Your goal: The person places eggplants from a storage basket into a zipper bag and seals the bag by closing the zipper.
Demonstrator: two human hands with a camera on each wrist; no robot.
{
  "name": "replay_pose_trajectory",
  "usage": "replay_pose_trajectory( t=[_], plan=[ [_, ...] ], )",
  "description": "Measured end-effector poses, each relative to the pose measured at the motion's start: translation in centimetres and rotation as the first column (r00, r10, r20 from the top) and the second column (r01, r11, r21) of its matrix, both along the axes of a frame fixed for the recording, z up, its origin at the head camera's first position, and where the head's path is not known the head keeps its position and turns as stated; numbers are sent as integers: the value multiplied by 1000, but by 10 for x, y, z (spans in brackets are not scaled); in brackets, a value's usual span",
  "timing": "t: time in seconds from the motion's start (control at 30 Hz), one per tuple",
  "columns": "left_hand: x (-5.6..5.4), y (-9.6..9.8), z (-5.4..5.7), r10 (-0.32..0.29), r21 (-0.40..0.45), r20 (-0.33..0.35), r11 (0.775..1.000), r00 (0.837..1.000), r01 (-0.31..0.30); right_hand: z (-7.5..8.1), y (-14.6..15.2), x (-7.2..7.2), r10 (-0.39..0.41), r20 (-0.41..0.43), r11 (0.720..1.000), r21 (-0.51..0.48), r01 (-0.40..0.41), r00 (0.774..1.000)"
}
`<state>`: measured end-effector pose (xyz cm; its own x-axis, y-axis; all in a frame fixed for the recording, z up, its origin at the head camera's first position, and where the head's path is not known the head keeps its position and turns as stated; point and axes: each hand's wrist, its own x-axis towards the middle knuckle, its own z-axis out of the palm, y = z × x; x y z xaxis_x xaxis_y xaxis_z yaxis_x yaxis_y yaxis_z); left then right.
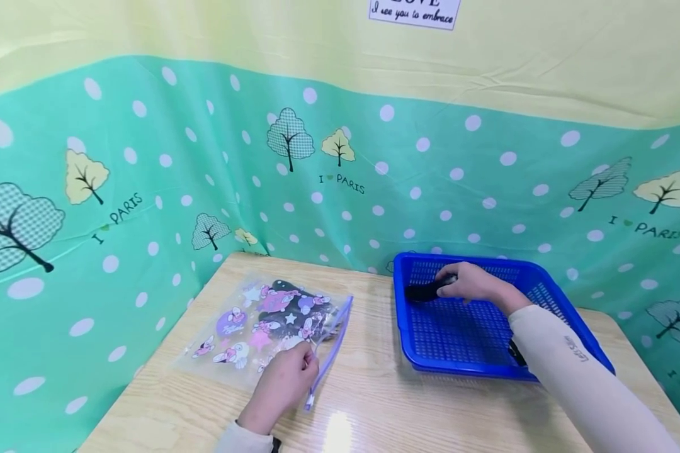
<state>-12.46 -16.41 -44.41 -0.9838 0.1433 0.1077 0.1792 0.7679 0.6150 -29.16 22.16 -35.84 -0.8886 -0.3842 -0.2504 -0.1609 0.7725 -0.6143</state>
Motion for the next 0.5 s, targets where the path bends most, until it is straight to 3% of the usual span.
replay_pose_trajectory(
  t=[0.23, 0.37, 0.5],
  plan=[
    [-2, -1, 1, 19, 47, -13, 999, 1000, -19, 0, -4, 3, 3, 25, 1000, 27, -3, 1000],
    [-5, -2, 1, 26, 53, -39, 998, 999, -24, 12, -3, 6, 21, 11, 1000, 10, -21, 1000],
    [-4, -1, 1, 21, 41, -46, 999, 999, -19, 26, -1, 20, 21, -12, 999, -33, -22, 1000]
  ],
)
